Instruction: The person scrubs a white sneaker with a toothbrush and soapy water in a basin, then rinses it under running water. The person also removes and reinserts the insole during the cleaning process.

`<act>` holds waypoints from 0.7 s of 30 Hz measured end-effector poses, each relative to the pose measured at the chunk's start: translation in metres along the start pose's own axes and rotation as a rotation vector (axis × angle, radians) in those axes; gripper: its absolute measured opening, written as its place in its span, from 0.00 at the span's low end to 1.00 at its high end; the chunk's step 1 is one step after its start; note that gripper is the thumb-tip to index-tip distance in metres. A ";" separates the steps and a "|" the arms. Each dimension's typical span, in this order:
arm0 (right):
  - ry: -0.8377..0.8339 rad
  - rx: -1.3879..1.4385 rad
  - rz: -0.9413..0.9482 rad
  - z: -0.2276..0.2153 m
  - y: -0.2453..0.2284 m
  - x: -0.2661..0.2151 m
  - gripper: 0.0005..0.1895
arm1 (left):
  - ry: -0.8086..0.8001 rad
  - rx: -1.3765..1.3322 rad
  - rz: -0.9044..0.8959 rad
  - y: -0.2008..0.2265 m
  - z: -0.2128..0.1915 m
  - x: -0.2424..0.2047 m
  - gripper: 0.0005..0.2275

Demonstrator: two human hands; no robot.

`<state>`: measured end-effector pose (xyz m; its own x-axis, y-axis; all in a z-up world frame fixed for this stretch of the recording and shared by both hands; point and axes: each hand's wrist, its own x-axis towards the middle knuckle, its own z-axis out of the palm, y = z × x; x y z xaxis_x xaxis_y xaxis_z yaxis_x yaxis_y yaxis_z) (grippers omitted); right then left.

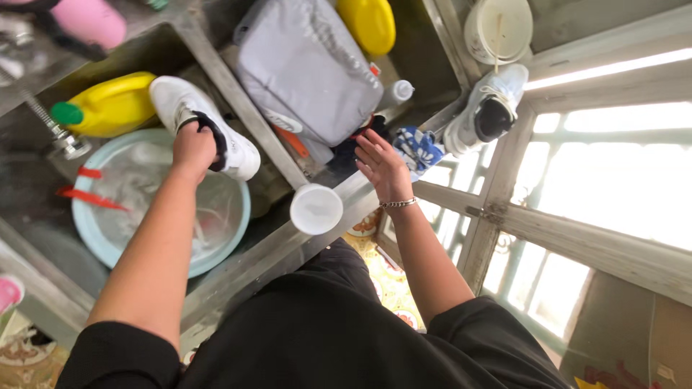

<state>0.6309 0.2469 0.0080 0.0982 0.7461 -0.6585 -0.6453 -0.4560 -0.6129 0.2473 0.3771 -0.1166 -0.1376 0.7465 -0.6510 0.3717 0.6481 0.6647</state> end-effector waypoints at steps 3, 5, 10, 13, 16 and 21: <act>0.124 -0.073 -0.009 -0.028 0.004 0.009 0.28 | -0.173 -0.122 0.046 0.002 0.018 -0.001 0.14; 0.166 -0.306 -0.219 -0.043 -0.001 0.009 0.25 | -0.231 -0.080 0.075 -0.007 0.022 -0.009 0.15; 0.666 -1.065 -0.647 -0.059 -0.063 0.007 0.15 | -0.087 0.235 0.507 0.015 0.009 -0.063 0.17; 0.909 -1.595 -0.874 -0.071 -0.107 0.002 0.21 | -0.014 0.252 0.433 0.031 0.003 -0.108 0.16; 0.956 -1.665 -0.414 -0.089 -0.132 0.008 0.29 | -0.037 0.217 0.312 0.030 -0.003 -0.146 0.16; 0.863 -1.797 -0.166 -0.129 -0.143 0.016 0.20 | -0.053 0.122 0.282 -0.003 -0.018 -0.189 0.16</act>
<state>0.8227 0.2619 0.0286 0.6913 0.6878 -0.2213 0.7094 -0.7043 0.0269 0.2551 0.2369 0.0106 0.0330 0.8833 -0.4676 0.4965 0.3915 0.7747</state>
